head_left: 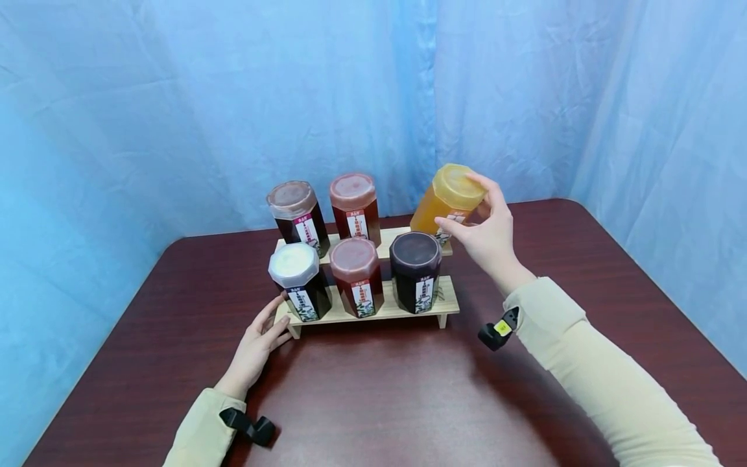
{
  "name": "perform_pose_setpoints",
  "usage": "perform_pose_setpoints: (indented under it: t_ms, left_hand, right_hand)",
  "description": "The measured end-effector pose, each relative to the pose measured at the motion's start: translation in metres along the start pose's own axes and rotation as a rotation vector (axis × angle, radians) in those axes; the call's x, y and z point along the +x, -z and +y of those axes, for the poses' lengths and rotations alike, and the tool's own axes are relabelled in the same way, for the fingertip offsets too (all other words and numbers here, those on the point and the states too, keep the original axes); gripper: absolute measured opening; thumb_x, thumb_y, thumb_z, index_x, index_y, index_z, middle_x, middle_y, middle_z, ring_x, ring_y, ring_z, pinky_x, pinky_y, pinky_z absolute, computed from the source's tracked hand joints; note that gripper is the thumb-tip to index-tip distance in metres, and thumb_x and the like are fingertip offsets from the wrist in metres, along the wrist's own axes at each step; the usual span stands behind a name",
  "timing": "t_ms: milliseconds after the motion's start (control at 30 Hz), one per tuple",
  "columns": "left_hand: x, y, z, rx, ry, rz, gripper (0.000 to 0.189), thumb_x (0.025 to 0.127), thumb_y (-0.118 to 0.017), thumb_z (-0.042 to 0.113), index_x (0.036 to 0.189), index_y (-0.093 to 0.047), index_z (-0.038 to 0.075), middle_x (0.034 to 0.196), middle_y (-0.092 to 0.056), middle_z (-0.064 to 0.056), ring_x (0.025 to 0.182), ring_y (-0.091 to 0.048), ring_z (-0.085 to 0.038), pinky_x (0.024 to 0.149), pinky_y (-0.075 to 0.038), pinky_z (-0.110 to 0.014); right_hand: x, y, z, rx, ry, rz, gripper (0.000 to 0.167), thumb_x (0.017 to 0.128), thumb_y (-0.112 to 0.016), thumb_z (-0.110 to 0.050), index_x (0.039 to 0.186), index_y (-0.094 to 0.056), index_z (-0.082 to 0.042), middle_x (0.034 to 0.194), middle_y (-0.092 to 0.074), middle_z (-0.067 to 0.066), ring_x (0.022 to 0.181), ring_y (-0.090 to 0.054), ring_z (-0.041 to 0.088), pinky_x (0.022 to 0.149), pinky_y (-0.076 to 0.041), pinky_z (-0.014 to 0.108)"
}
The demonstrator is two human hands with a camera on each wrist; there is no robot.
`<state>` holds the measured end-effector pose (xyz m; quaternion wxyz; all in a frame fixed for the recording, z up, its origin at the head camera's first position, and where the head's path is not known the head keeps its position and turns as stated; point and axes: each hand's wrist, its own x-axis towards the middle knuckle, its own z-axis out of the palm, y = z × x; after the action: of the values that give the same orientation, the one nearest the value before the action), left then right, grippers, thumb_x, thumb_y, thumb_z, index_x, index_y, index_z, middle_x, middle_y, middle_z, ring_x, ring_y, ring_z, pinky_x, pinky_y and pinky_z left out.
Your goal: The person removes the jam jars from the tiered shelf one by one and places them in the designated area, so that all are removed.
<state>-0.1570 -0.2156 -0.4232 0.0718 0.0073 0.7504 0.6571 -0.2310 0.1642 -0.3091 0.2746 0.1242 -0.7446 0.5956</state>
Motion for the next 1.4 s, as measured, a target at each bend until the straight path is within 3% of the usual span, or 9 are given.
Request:
perform_pose_setpoints:
  t_ms: [233,500,667,933,1167,1400]
  left_hand:
    - [0.001,0.000,0.000,0.011,-0.009,0.007,0.061,0.099,-0.051,0.027,0.151,-0.022,0.013,0.156,-0.017,-0.010,0.135,-0.032,-0.022,0.089,-0.048,-0.022]
    - [0.001,0.000,0.001,-0.010,0.001,0.023,0.059,0.099,-0.051,0.024,0.150,-0.024,0.014,0.153,-0.026,-0.012,0.109,-0.048,0.009,0.087,-0.049,-0.021]
    - [0.000,-0.002,0.000,-0.023,-0.003,0.018,0.058,0.099,-0.050,0.020,0.150,-0.024,0.012,0.155,-0.021,-0.010,0.108,-0.047,0.012,0.088,-0.048,-0.020]
    - [0.000,-0.002,-0.002,-0.013,-0.002,0.013,0.060,0.098,-0.052,0.024,0.150,-0.024,0.013,0.156,-0.020,-0.007,0.114,-0.044,0.009,0.088,-0.048,-0.021]
    - [0.000,0.000,0.000,-0.025,-0.007,0.021,0.060,0.098,-0.051,0.022,0.150,-0.023,0.013,0.158,-0.016,-0.004,0.137,-0.029,-0.019,0.086,-0.048,-0.019]
    - [0.001,-0.001,0.001,-0.024,-0.016,0.000,0.060,0.099,-0.050,0.022,0.151,-0.022,0.011,0.159,-0.010,-0.006,0.139,-0.024,-0.024,0.087,-0.048,-0.019]
  right_hand:
    - [-0.004,0.009,-0.001,0.007,-0.034,-0.003,0.077,0.072,-0.079,0.000,0.138,-0.044,-0.019,0.120,-0.057,0.002,0.096,-0.059,0.005,0.069,-0.053,0.016]
    - [-0.008,0.023,0.007,-0.050,-0.052,0.060,0.072,0.072,-0.079,0.000,0.134,-0.045,-0.013,0.118,-0.056,0.001,0.096,-0.056,0.004,0.075,-0.048,0.014]
    - [-0.014,0.035,0.013,-0.063,-0.117,0.079,0.073,0.073,-0.079,-0.002,0.135,-0.043,-0.018,0.112,-0.054,-0.008,0.092,-0.057,0.006,0.070,-0.049,0.013]
    - [-0.023,0.053,0.014,-0.115,-0.119,0.048,0.072,0.076,-0.077,-0.004,0.136,-0.041,-0.019,0.113,-0.051,-0.015,0.098,-0.055,0.004,0.075,-0.047,0.011]
    - [-0.017,0.073,0.012,-0.229,-0.115,0.054,0.073,0.074,-0.080,-0.008,0.135,-0.043,-0.022,0.113,-0.051,-0.017,0.096,-0.054,0.001,0.075,-0.045,0.010]
    - [-0.019,0.101,0.023,-0.330,-0.173,0.047,0.075,0.075,-0.080,-0.015,0.138,-0.041,-0.024,0.115,-0.050,-0.018,0.095,-0.050,-0.002,0.073,-0.041,0.009]
